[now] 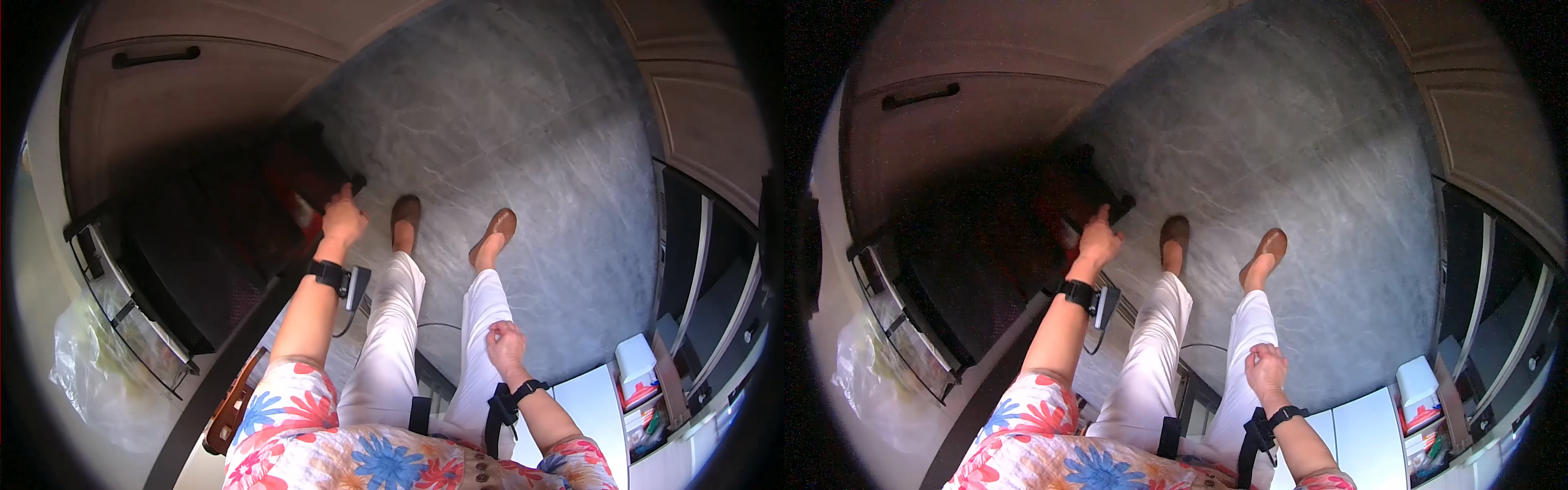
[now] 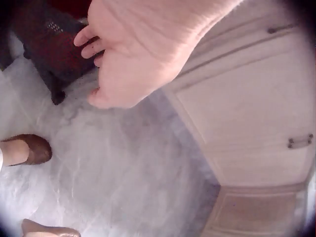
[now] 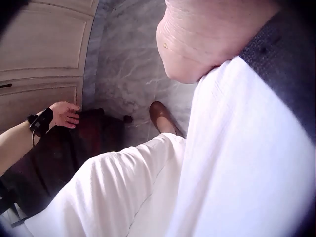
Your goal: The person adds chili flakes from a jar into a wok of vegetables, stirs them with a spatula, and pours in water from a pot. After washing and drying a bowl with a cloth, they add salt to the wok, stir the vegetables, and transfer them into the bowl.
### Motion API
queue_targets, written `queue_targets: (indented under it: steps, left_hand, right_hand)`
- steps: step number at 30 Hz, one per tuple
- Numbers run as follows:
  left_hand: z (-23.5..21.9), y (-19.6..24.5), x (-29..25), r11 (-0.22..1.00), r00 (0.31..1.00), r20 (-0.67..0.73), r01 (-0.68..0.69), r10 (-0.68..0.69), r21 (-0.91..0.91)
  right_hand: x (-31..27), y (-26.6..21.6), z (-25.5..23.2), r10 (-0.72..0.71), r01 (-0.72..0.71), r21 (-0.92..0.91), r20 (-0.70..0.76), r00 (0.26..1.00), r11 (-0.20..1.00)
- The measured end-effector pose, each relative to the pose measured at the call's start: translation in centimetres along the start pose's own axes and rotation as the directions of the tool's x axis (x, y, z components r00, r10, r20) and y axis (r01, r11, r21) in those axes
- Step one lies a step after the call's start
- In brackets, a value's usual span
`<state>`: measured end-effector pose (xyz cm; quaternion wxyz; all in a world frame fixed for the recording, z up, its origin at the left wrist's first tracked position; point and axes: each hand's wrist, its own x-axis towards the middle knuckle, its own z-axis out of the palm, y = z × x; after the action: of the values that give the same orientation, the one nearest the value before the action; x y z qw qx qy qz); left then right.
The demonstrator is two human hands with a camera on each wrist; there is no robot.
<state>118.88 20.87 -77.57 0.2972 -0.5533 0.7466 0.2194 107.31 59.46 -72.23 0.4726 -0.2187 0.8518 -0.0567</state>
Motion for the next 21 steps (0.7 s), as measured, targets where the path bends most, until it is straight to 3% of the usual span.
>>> queue_targets:
  steps: [1,3,6,10,11,13,16,20,21]
  left_hand:
    - [0.4,-1.0,0.6,1.0,1.0,0.002,0.003,-0.003,-0.004]
    - [1.2,-3.0,1.5,0.977,0.974,-0.08,0.211,-0.213,-0.035]
    - [1.2,-5.1,1.9,0.945,0.939,-0.147,0.29,-0.311,-0.15]
    - [1.6,-6.0,2.9,0.933,0.936,-0.055,0.341,-0.349,-0.11]
    - [2.3,-6.8,3.0,0.931,0.933,-0.056,0.35,-0.357,-0.108]
    - [3.4,-8.5,3.0,0.975,0.968,-0.13,0.208,-0.216,-0.079]
    - [1.7,-8.5,0.8,0.952,0.976,-0.061,0.189,-0.21,-0.242]
    - [-3.1,-6.6,-4.9,0.923,0.962,-0.103,0.207,-0.252,-0.324]
    - [-3.5,-7.0,-5.8,0.928,0.95,-0.169,0.201,-0.263,-0.312]
  right_hand:
    - [0.0,-0.1,0.0,-0.014,0.014,0.001,-0.01,1.0,1.0]
    - [0.1,-0.3,-0.1,-0.028,0.028,-0.004,-0.035,0.999,1.0]
    - [0.3,-0.5,-0.2,-0.035,0.035,0.0,-0.058,0.998,0.999]
    - [0.4,-0.7,-0.3,-0.013,0.013,0.004,-0.035,0.999,1.0]
    - [0.4,-0.8,-0.5,-0.019,0.019,0.004,-0.028,0.999,1.0]
    - [0.7,-1.3,-1.1,0.005,-0.005,0.005,0.0,1.0,1.0]
    - [1.1,-1.2,-1.3,0.008,-0.008,0.001,0.0,1.0,1.0]
    - [1.8,-1.2,-2.3,-0.054,0.054,0.003,-0.042,0.998,0.999]
    - [2.0,-0.9,-2.5,-0.057,0.058,0.036,-0.044,0.997,0.998]
